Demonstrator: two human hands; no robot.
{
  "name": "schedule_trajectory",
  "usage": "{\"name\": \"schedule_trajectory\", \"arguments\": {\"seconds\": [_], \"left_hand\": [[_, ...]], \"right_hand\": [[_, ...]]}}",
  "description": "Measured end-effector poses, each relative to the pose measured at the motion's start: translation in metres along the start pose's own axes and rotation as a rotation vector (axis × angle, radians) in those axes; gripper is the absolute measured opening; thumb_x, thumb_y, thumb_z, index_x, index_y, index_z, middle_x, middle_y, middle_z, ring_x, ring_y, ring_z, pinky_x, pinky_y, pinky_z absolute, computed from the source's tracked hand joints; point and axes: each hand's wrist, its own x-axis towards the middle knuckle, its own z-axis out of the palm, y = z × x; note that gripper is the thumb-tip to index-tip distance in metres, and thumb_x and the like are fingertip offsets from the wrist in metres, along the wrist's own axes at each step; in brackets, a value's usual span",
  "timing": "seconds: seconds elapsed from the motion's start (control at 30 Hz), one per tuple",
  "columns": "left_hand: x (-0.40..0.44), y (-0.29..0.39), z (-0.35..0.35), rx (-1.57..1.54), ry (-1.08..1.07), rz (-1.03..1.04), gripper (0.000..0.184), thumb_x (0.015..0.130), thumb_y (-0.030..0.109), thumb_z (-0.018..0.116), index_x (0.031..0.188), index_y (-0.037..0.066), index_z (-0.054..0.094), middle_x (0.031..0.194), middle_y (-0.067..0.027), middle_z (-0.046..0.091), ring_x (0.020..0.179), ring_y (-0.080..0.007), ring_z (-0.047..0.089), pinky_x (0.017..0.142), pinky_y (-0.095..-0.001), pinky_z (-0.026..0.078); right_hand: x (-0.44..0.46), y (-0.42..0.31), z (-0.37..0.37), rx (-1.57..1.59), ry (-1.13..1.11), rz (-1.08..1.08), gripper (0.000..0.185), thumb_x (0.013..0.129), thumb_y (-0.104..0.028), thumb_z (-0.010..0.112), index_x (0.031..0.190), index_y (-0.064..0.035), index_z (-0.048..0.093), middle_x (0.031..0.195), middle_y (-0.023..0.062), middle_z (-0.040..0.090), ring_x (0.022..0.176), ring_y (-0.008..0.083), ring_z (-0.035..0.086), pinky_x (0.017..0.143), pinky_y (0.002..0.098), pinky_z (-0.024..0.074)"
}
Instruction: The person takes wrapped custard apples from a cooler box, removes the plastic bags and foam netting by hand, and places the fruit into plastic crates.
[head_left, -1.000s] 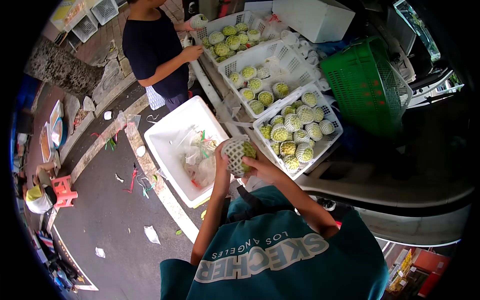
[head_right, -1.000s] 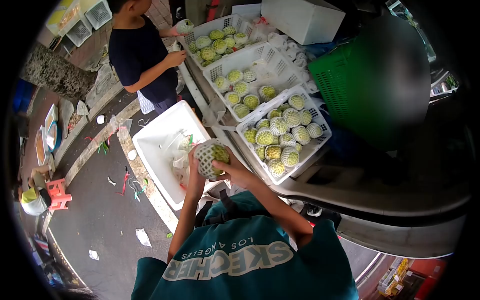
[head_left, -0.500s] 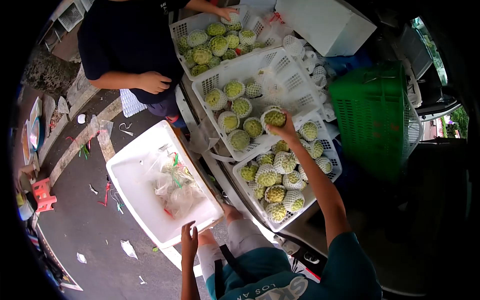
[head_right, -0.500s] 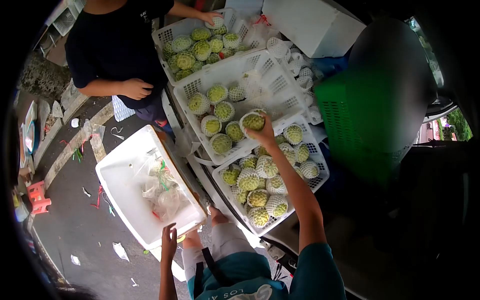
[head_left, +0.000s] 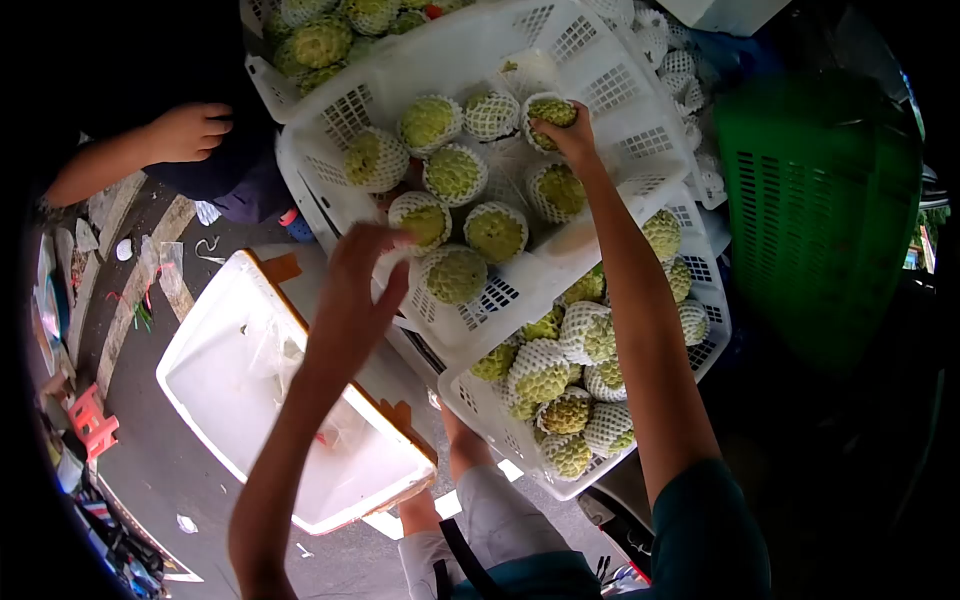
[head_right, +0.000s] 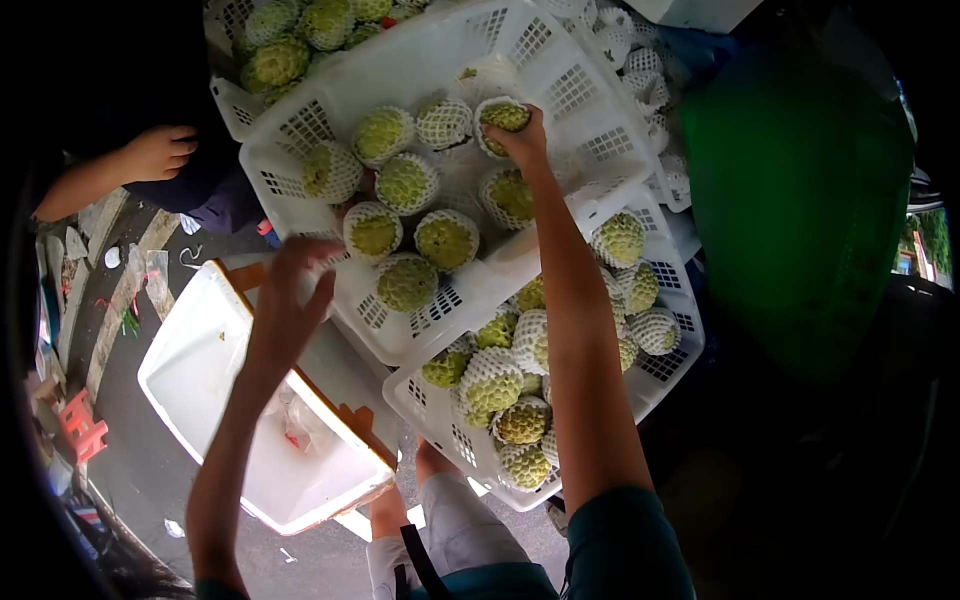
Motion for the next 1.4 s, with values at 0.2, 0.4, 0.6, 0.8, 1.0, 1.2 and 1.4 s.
{"name": "schedule_trajectory", "arguments": {"seconds": [0.2, 0.4, 0.6, 0.8, 1.0, 1.2, 1.4], "left_hand": [[0.158, -0.069, 0.068, 0.391, -0.064, 0.276, 0.048, 0.069, 0.024, 0.063, 0.109, 0.005, 0.044, 0.104, -0.0154, 0.044, 0.100, -0.0311, 0.043, 0.084, -0.0400, 0.039], [0.217, -0.084, 0.134, 0.834, -0.344, 0.040, 0.081, 0.057, 0.036, 0.074, 0.123, 0.008, 0.037, 0.115, -0.0132, 0.046, 0.105, -0.0307, 0.045, 0.089, -0.0445, 0.034], [0.222, -0.094, 0.154, 0.769, -0.234, -0.071, 0.081, 0.054, 0.033, 0.077, 0.122, 0.013, 0.039, 0.110, -0.0099, 0.048, 0.103, -0.0297, 0.046, 0.085, -0.0449, 0.036], [0.227, -0.103, 0.142, 1.091, 0.291, 0.597, 0.061, 0.067, 0.008, 0.066, 0.118, 0.027, 0.039, 0.108, -0.0057, 0.047, 0.093, -0.0232, 0.049, 0.076, -0.0384, 0.041], [0.216, -0.123, 0.160, 1.165, 0.334, 0.490, 0.052, 0.069, 0.010, 0.060, 0.117, 0.025, 0.044, 0.108, -0.0079, 0.046, 0.095, -0.0240, 0.048, 0.074, -0.0374, 0.043], [0.216, -0.118, 0.125, 0.738, 0.023, 0.357, 0.059, 0.064, 0.009, 0.064, 0.118, 0.020, 0.044, 0.118, -0.0140, 0.040, 0.098, -0.0332, 0.046, 0.079, -0.0445, 0.040], [0.207, -0.107, 0.133, 0.670, 0.023, 0.253, 0.061, 0.062, 0.005, 0.061, 0.118, 0.023, 0.045, 0.118, -0.0116, 0.042, 0.099, -0.0338, 0.047, 0.084, -0.0470, 0.037]], "right_hand": [[-0.027, -0.025, -0.012, 0.088, -0.244, 0.198, 0.094, 0.059, -0.035, 0.076, 0.126, -0.0065, 0.016, 0.118, 0.0208, 0.039, 0.110, 0.0300, 0.041, 0.086, 0.0415, 0.0387], [-0.032, -0.030, -0.020, 0.147, -0.391, 0.324, 0.105, 0.058, -0.035, 0.077, 0.131, -0.0051, 0.007, 0.128, 0.0264, 0.028, 0.120, 0.0347, 0.028, 0.092, 0.0484, 0.0302], [-0.032, -0.026, -0.019, 0.266, -0.385, 0.412, 0.111, 0.057, -0.038, 0.077, 0.133, -0.0063, 0.003, 0.129, 0.0223, 0.027, 0.119, 0.0324, 0.030, 0.091, 0.0433, 0.0353], [-0.029, -0.029, -0.013, 0.327, -0.196, 0.506, 0.093, 0.057, -0.032, 0.077, 0.121, 0.0008, 0.017, 0.115, 0.0233, 0.039, 0.105, 0.0300, 0.046, 0.084, 0.0386, 0.0433], [-0.034, -0.028, 0.002, 0.220, -0.228, 0.401, 0.108, 0.056, -0.045, 0.074, 0.123, 0.0098, 0.009, 0.120, 0.0248, 0.035, 0.109, 0.0310, 0.041, 0.089, 0.0394, 0.0363], [-0.059, -0.044, 0.020, -0.515, -0.381, 0.305, 0.107, 0.067, -0.075, 0.034, 0.126, 0.0129, 0.017, 0.085, 0.0201, 0.060, 0.097, 0.0348, 0.052, 0.090, 0.0649, 0.0129], [-0.048, -0.028, 0.013, -0.576, -0.293, 0.240, 0.093, 0.071, -0.072, 0.034, 0.118, 0.0086, 0.035, 0.098, 0.0229, 0.056, 0.103, 0.0360, 0.049, 0.094, 0.0531, 0.0208]]}}
